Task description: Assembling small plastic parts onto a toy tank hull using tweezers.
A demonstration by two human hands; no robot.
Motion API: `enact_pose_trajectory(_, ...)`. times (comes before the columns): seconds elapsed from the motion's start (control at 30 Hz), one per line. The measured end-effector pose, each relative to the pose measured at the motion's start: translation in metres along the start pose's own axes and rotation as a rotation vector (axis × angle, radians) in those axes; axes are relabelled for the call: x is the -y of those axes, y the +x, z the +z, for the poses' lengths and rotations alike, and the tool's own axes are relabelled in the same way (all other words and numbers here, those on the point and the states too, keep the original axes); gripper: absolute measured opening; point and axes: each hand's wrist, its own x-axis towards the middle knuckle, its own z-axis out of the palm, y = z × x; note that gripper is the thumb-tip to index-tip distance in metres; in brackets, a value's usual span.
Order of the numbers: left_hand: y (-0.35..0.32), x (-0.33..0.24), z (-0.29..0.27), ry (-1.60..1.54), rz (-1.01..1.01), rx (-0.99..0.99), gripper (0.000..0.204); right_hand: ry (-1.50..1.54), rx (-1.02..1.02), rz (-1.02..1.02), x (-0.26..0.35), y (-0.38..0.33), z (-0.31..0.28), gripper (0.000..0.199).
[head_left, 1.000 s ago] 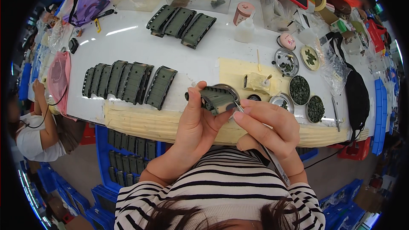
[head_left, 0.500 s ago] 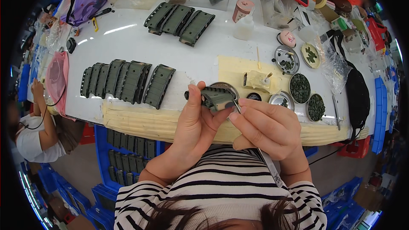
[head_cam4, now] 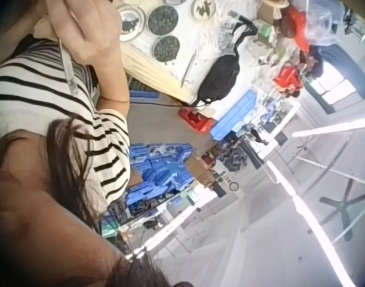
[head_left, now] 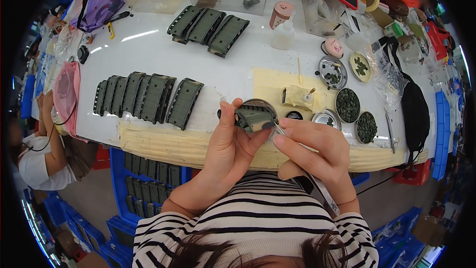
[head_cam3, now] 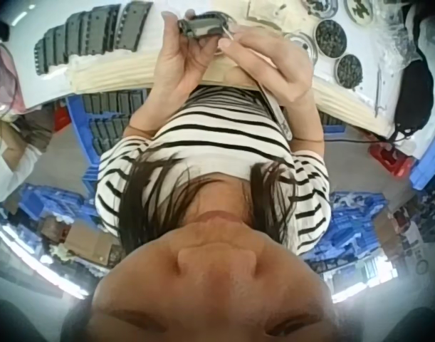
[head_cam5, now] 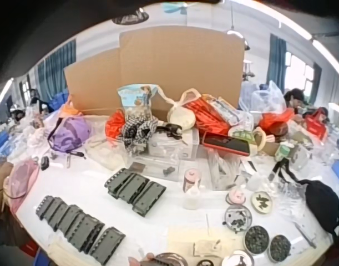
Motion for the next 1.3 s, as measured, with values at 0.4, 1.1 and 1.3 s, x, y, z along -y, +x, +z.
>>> enact_pose_trajectory(0.4, -0.002, 0.001, 0.001, 0.022, 0.022, 0.001, 0.036, -0.055, -0.008, -0.046, 0.0, 0.001, 0.001, 0.028)
enact_pose_trajectory(1.1, 0.011, 0.004, -0.015, 0.028, 0.138, 0.247, 0.06, 0.352, -0.088, 0.192, 0.003, -0.009, -0.001, 0.044)
enact_pose_trajectory(1.3, 0.013, -0.001, -0.007, 0.16, 0.199, 0.279, 0.083, 0.435, -0.193, 0.272, 0.01, -0.022, 0.008, 0.041)
